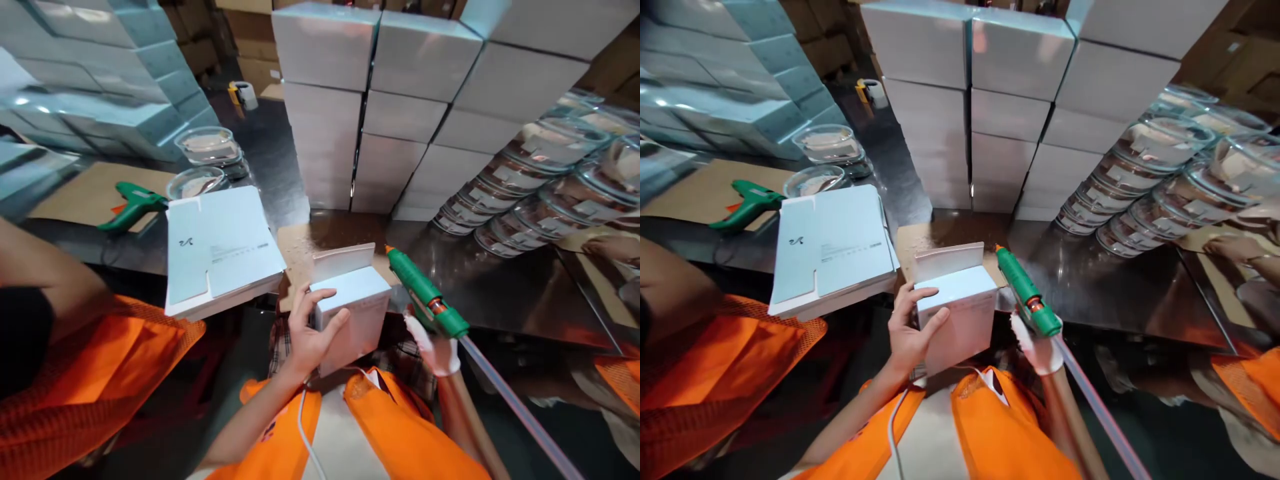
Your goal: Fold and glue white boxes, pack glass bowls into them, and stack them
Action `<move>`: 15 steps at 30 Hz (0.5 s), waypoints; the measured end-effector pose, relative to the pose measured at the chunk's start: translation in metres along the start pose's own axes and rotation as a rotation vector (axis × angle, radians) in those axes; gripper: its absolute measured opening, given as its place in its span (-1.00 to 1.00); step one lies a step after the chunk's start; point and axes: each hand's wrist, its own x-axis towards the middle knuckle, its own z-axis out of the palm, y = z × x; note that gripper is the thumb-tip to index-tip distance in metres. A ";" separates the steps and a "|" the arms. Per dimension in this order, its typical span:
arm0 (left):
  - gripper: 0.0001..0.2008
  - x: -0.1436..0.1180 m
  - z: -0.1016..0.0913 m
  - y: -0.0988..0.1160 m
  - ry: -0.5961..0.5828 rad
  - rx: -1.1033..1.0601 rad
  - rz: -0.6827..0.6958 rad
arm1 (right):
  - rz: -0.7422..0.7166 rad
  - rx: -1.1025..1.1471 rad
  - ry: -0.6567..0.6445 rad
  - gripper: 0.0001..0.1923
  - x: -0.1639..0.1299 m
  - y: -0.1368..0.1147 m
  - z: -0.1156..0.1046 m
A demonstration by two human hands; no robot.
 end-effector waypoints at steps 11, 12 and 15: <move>-0.61 0.009 -0.014 -0.003 -0.038 -0.159 -0.193 | 0.344 0.084 -0.187 -0.41 0.083 0.004 -0.002; -0.58 0.010 -0.015 -0.003 -0.038 -0.163 -0.204 | 0.331 0.042 -0.162 -0.45 0.083 0.000 -0.009; -0.53 0.013 -0.012 0.000 -0.063 -0.198 -0.201 | 0.191 0.033 -0.047 -0.58 0.074 -0.024 -0.016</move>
